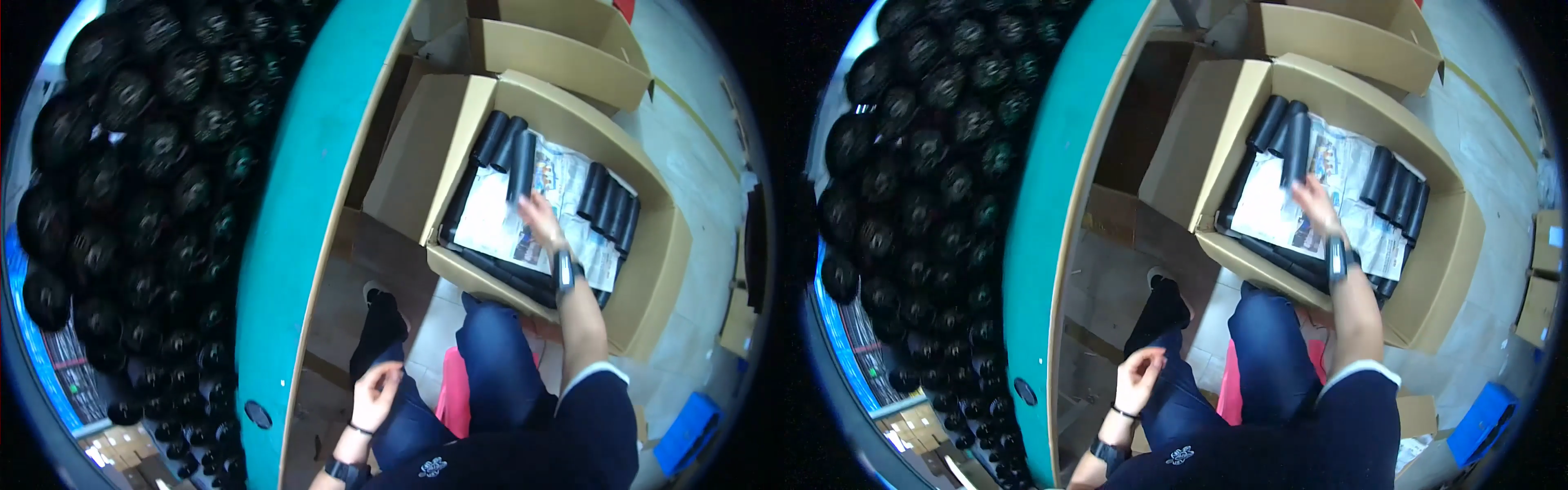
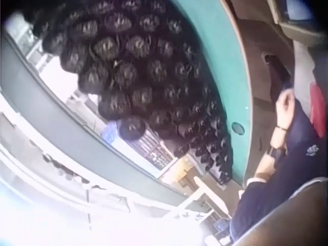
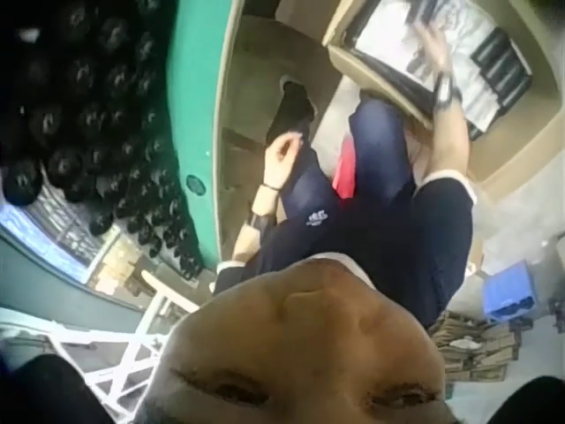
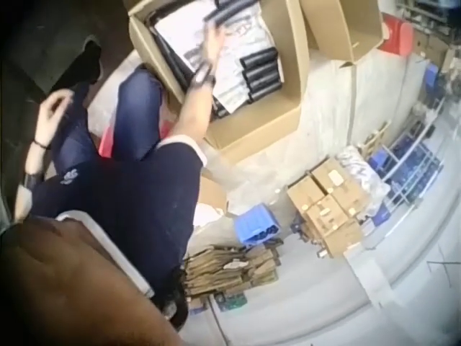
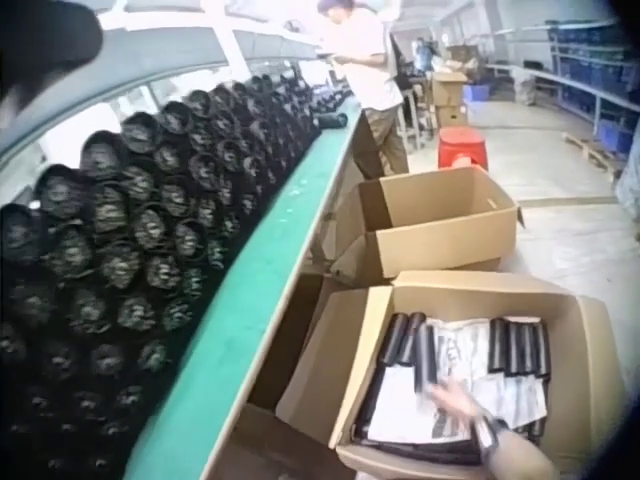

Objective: The person picks up a black cylinder from the table, takes a cap from a box, and presses it onto the cylinder by hand. They then place the assembled cylinder into a different box and repeat the process.

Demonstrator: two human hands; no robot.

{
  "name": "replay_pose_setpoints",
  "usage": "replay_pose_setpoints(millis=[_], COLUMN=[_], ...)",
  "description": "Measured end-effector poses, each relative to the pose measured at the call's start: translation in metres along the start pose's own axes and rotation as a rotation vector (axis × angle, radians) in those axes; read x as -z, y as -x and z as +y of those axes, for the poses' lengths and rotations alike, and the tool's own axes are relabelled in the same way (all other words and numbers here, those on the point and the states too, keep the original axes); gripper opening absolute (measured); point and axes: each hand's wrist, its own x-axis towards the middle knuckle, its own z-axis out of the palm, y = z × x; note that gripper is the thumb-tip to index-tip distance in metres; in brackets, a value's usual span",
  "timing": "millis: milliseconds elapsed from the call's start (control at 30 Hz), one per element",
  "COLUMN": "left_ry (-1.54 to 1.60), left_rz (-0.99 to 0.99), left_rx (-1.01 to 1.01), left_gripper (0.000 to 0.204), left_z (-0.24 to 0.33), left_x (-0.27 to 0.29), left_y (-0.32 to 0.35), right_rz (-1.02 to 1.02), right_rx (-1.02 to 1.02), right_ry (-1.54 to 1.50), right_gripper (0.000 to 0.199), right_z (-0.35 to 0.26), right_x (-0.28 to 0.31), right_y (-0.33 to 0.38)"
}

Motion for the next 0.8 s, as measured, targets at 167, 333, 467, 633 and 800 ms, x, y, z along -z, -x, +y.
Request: replay_pose_setpoints(millis=[167,333,467,633,800], left_ry=[0.304,0.456,0.106,-0.267,-0.247], left_rz=[-0.081,-0.022,0.107,0.397,0.507], left_rx=[-0.302,-0.509,-0.692,-0.919,-0.851], left_gripper=[0.086,0.078,0.070,0.063,0.065], left_z=[0.065,0.096,0.093,0.078,0.079], left_x=[-0.030,-0.018,0.027,0.046,0.066], left_y=[-0.026,0.030,0.088,0.135,0.190], right_rz=[-0.616,-0.681,-0.797,-1.031,-1.080], right_rx=[0.140,0.566,0.539,0.494,0.420], right_ry=[-0.124,0.415,0.101,-0.095,-0.175], right_gripper=[0.068,0.064,0.054,0.036,0.036], right_z=[-0.081,-0.119,-0.164,-0.178,-0.183], right_x=[-0.066,-0.108,-0.141,-0.188,-0.215], right_y=[0.202,0.304,0.345,0.397,0.432])
